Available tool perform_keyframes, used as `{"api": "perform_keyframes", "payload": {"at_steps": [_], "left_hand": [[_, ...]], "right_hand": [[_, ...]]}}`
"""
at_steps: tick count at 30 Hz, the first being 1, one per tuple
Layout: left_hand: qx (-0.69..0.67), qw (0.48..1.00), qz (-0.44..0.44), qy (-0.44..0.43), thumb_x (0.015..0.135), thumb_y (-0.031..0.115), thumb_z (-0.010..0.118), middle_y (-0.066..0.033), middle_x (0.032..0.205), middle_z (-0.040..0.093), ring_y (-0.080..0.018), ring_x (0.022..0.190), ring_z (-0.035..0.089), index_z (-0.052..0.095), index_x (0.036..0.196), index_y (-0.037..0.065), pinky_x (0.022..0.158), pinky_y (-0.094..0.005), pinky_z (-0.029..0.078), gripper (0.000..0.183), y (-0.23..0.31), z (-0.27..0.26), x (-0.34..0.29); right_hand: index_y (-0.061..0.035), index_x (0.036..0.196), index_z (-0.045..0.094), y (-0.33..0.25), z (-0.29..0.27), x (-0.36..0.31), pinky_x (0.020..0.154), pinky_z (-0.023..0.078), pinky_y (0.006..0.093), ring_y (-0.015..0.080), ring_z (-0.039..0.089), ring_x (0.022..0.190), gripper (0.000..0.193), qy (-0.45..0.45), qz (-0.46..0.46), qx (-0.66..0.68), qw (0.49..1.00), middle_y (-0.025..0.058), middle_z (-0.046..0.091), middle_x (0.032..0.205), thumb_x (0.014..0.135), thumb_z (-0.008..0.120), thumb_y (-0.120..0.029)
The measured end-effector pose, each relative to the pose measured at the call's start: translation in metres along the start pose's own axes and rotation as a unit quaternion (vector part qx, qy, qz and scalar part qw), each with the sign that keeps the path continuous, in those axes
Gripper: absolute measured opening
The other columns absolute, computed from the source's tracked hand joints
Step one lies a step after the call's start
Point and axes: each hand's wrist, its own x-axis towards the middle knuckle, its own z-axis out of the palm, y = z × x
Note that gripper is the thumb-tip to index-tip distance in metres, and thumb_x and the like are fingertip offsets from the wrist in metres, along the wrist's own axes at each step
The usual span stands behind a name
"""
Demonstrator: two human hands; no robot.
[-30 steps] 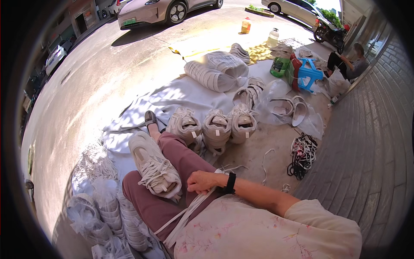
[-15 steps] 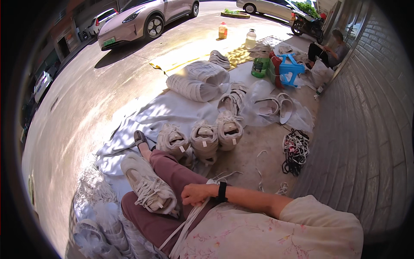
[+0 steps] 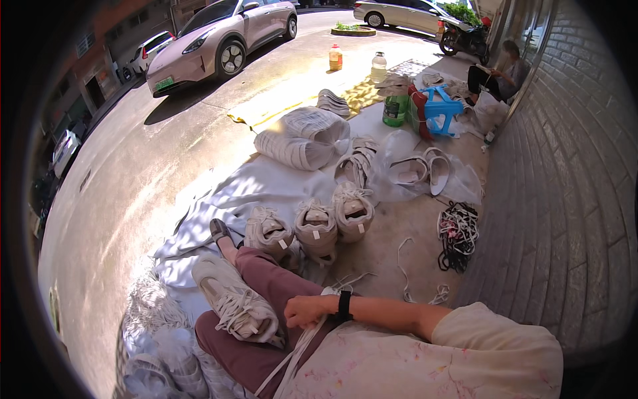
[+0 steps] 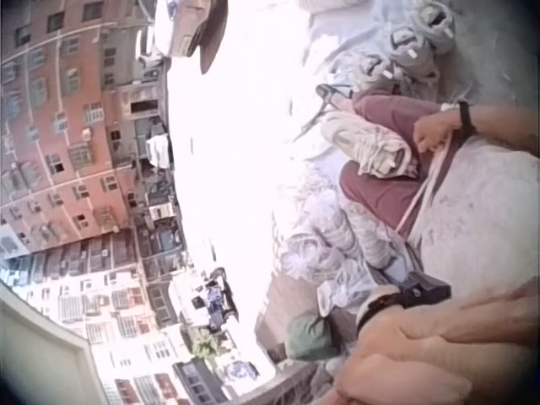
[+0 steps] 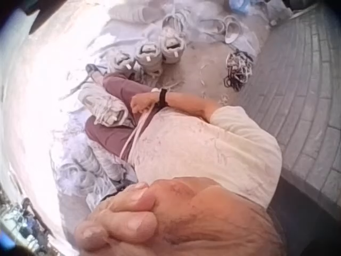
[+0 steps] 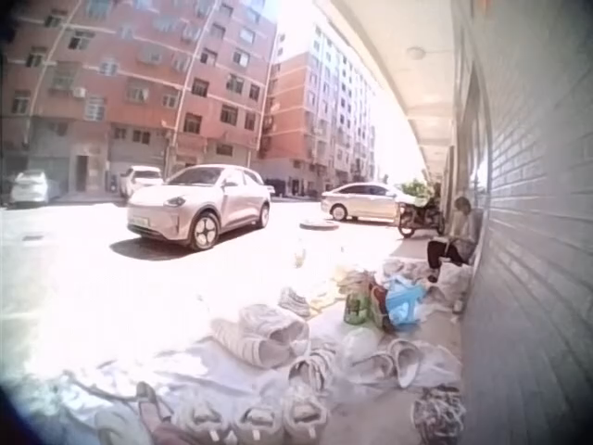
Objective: Lacing a series of white athletic shoes while seated outdoors.
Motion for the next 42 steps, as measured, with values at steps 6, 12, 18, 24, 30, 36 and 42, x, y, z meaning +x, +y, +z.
{"api": "perform_keyframes", "payload": {"at_steps": [6,12,18,24,30,36,42], "left_hand": [[0.021,0.999,0.019,-0.013,0.093,0.060,0.033,-0.0200,0.121,0.058,-0.0311,0.106,0.059,0.062,0.113,-0.006,0.097,-0.0404,0.041,0.075,0.005,-0.002,0.004],[0.054,0.997,0.044,-0.023,0.093,0.060,0.034,-0.0193,0.122,0.058,-0.0308,0.105,0.060,0.062,0.113,-0.006,0.097,-0.0403,0.041,0.074,0.020,-0.004,0.004],[0.105,0.991,0.073,-0.045,0.093,0.059,0.035,-0.0187,0.122,0.058,-0.0306,0.105,0.060,0.063,0.113,-0.005,0.096,-0.0401,0.041,0.073,0.035,0.002,0.006],[0.158,0.981,0.101,-0.060,0.094,0.059,0.036,-0.0181,0.122,0.058,-0.0303,0.105,0.060,0.063,0.114,-0.005,0.096,-0.0400,0.041,0.071,0.054,0.013,0.006],[0.200,0.971,0.121,-0.051,0.094,0.058,0.037,-0.0175,0.123,0.058,-0.0301,0.105,0.060,0.063,0.114,-0.004,0.096,-0.0399,0.042,0.070,0.069,0.021,-0.003],[0.194,0.970,0.130,-0.072,0.094,0.057,0.038,-0.0168,0.123,0.058,-0.0299,0.104,0.060,0.063,0.114,-0.003,0.095,-0.0397,0.042,0.069,0.073,0.019,0.002],[0.174,0.969,0.126,-0.125,0.094,0.057,0.039,-0.0162,0.123,0.058,-0.0296,0.104,0.060,0.063,0.114,-0.003,0.095,-0.0396,0.042,0.068,0.077,0.016,0.018]], "right_hand": [[0.0025,0.074,0.063,0.002,-0.001,0.005,0.044,0.047,0.0308,0.0168,0.060,0.047,0.026,0.009,-0.022,0.004,1.000,0.0076,0.064,0.062,0.087,0.056,-0.019],[0.0014,0.075,0.062,0.004,-0.005,0.006,0.044,0.047,0.0304,0.0159,0.060,0.047,0.025,0.003,-0.031,-0.011,0.999,0.0067,0.064,0.062,0.087,0.056,-0.020],[0.0008,0.076,0.063,0.002,0.000,0.002,0.044,0.045,0.0287,0.0152,0.059,0.048,0.026,-0.007,-0.014,0.009,1.000,0.0064,0.063,0.063,0.088,0.055,-0.021],[0.0013,0.077,0.063,0.008,-0.002,0.002,0.045,0.046,0.0302,0.0157,0.059,0.048,0.027,-0.019,-0.014,0.015,1.000,0.0068,0.062,0.062,0.090,0.055,-0.021],[0.0012,0.076,0.061,0.009,-0.001,0.011,0.046,0.046,0.0300,0.0141,0.058,0.050,0.030,-0.027,-0.054,-0.032,0.998,0.0056,0.060,0.061,0.092,0.055,-0.024],[0.0003,0.080,0.063,0.014,-0.001,0.011,0.048,0.048,0.0291,0.0148,0.060,0.051,0.029,-0.009,-0.012,0.012,1.000,0.0059,0.062,0.063,0.092,0.056,-0.025],[0.0010,0.085,0.066,0.011,0.002,0.011,0.046,0.049,0.0294,0.0153,0.061,0.051,0.029,-0.020,-0.022,-0.026,0.999,0.0063,0.064,0.065,0.091,0.055,-0.025]]}}
